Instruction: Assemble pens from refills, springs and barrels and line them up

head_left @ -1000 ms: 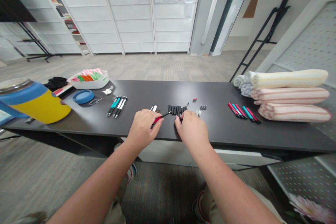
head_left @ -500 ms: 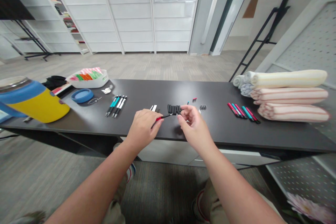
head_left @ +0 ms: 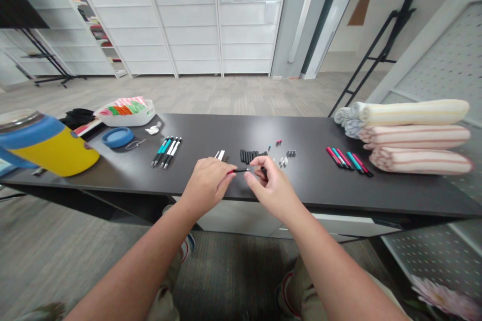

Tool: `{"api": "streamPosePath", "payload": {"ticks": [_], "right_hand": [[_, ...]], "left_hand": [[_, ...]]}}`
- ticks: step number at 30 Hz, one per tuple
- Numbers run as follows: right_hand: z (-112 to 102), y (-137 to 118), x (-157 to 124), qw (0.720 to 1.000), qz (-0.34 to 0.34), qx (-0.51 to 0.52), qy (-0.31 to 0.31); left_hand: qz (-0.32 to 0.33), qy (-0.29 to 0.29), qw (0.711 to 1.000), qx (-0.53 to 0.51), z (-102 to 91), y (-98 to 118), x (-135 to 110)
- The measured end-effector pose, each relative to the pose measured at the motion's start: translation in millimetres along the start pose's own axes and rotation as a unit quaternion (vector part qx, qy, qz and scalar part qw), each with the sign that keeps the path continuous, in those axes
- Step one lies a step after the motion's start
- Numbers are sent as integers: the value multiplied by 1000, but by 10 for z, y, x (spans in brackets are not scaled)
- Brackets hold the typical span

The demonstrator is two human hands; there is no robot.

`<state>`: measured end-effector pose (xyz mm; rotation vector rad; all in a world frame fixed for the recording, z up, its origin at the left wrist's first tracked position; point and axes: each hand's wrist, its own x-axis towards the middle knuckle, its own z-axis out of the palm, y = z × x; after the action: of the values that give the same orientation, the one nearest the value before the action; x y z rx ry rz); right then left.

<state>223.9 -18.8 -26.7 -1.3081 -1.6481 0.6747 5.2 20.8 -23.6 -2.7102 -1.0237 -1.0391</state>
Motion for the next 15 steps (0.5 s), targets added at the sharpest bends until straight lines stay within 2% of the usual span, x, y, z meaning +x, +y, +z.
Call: {"api": "streamPosePath", "payload": {"ticks": [3, 7, 15], "right_hand": [[7, -50, 7, 1000, -14, -3, -23], [1, -53, 6, 999, -42, -30, -14], [17, -52, 7, 998, -34, -47, -7]], "left_hand": [[10, -8, 1000, 4, 2, -2, -6], [18, -15, 1000, 4, 17, -10, -27], [20, 17, 1000, -4, 47, -51, -33]]}}
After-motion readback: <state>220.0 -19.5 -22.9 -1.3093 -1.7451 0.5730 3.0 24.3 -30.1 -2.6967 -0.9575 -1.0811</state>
